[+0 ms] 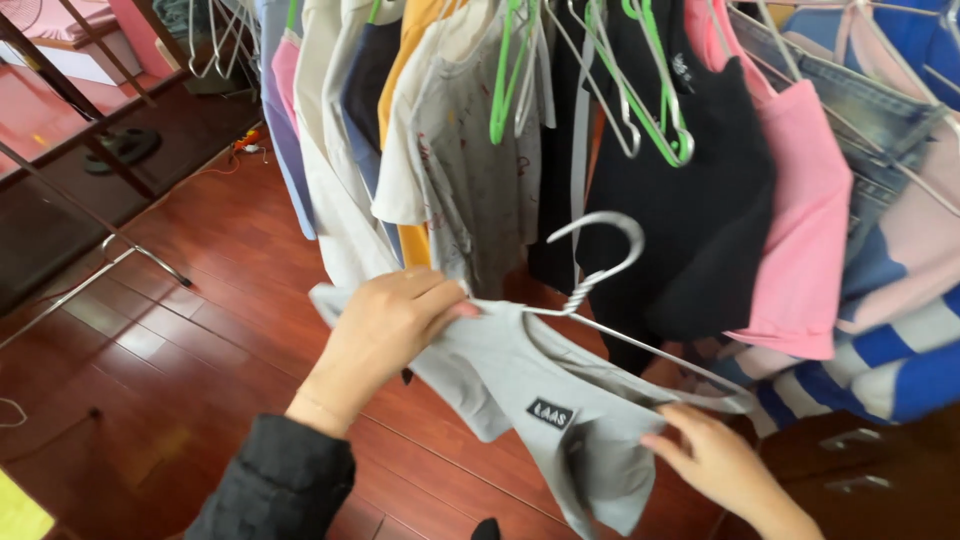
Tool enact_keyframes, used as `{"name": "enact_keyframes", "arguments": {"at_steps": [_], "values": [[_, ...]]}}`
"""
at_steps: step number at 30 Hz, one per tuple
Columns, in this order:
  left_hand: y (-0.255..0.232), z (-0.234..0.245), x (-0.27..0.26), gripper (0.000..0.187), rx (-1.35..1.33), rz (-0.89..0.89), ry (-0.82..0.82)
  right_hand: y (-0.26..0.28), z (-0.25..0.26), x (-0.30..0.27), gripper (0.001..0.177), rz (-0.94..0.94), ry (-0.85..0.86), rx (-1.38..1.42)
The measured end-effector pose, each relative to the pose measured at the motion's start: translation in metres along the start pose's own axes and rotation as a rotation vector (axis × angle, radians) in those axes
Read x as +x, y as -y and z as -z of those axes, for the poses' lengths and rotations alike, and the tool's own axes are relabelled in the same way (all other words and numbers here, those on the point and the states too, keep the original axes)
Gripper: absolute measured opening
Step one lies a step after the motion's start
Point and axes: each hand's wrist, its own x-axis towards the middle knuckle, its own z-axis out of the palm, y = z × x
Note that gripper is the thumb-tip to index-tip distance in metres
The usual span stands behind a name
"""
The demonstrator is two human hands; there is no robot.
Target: Unboxing garments from small boxes, placing them into larger plastic bags, and hanging them on a clothing rack.
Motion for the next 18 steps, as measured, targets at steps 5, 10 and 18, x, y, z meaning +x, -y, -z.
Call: {"name": "enact_keyframes", "arguments": {"at_steps": [5, 10, 18], "values": [[0.046, 0.002, -0.049, 0.026, 0.236, -0.003, 0.007, 0.019, 0.037, 0.018, 0.012, 0.267, -0.367, -0.084], [0.047, -0.031, -0.061, 0.021, 0.060, 0.077, -0.003, 0.073, 0.022, 0.042, 0.012, 0.343, -0.448, 0.023], [0.059, -0.061, -0.050, 0.025, -0.236, 0.024, -0.095, 0.106, 0.009, 0.056, 0.016, 0.148, -0.505, 0.056]]}}
